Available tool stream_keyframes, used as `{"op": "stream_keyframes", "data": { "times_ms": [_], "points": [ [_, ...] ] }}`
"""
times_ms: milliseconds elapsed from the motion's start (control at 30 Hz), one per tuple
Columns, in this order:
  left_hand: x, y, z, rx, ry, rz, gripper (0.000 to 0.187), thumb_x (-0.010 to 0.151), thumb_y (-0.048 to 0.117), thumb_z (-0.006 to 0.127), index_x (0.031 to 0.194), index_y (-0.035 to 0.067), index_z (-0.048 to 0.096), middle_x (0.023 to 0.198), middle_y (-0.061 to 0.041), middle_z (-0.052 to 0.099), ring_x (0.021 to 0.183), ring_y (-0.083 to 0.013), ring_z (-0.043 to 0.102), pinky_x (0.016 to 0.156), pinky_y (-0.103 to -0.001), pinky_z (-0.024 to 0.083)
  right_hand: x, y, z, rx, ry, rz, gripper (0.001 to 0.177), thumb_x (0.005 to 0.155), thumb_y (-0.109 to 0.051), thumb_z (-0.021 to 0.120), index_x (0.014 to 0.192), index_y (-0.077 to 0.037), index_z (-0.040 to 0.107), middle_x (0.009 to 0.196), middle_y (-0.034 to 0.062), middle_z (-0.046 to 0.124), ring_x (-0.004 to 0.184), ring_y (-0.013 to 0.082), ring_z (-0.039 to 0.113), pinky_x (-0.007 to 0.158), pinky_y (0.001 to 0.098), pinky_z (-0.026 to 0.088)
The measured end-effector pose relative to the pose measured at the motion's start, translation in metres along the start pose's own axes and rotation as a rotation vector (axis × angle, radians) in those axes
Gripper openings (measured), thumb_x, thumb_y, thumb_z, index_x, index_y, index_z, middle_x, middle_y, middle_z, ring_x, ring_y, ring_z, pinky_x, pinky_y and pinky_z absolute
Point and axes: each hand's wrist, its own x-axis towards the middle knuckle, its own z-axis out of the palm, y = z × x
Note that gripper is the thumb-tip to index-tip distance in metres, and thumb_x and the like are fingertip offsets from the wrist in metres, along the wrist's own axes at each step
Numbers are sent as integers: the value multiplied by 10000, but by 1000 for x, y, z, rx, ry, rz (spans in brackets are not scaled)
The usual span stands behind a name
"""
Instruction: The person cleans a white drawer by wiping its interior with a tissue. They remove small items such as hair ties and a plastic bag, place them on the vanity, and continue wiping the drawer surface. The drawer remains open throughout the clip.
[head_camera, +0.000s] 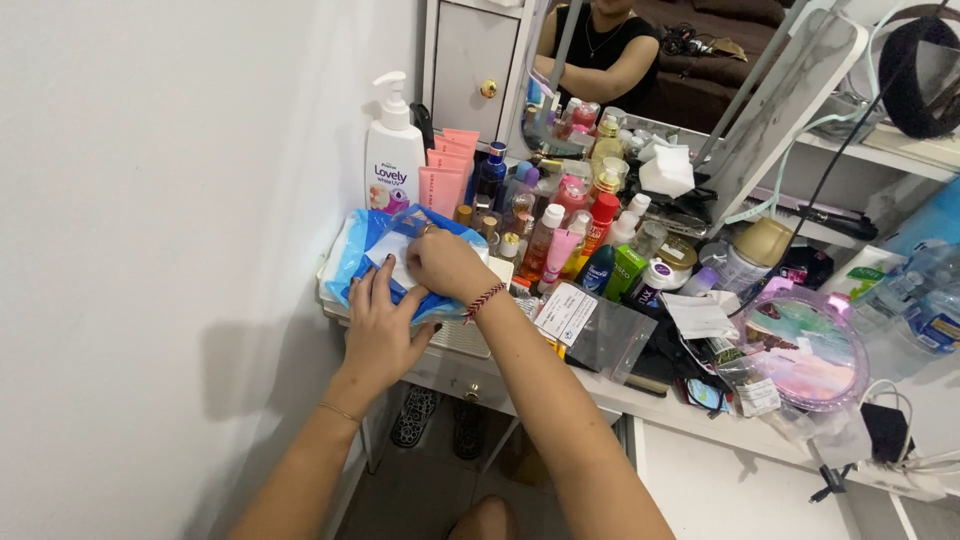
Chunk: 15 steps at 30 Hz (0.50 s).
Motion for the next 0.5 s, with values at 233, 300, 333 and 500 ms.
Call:
{"op": "stream_keyframes", "data": {
  "times_ms": [233, 300, 333, 500],
  "points": [
    [0, 1, 0, -12, 24, 8, 520, 754, 364, 804, 1218, 203, 632, 1495, -252, 383, 1333, -536, 406, 1059, -735, 293, 4, -2, 3, -56, -32, -26, 225, 831, -162, 629, 916, -39, 797, 856, 179, 698, 815, 364, 740, 742, 441, 623],
    [1, 3, -3, -26, -15, -23, 526, 751, 355, 811, 1221, 202, 633, 1512, -246, 363, 1362, -532, 374, 1090, -727, 257, 7, 1, 6, -115, -53, -66, 256, 831, -185, 608, 918, -27, 789, 850, 183, 698, 809, 376, 738, 725, 458, 620],
    [1, 3, -4, -26, -13, -22, 526, 751, 355, 811, 1221, 202, 633, 1512, -246, 363, 1362, -532, 374, 1090, -727, 257, 9, 2, 8, -116, -52, -66, 256, 831, -185, 608, 918, -27, 789, 850, 183, 698, 809, 376, 738, 725, 458, 620],
    [4, 3, -7, -5, -94, -52, 560, 726, 370, 836, 1224, 205, 640, 1532, -233, 347, 1386, -519, 352, 1119, -720, 228, 14, 13, 16, -168, -87, -126, 307, 844, -242, 614, 920, 18, 759, 886, 213, 694, 832, 386, 739, 748, 453, 616]
  ]
}}
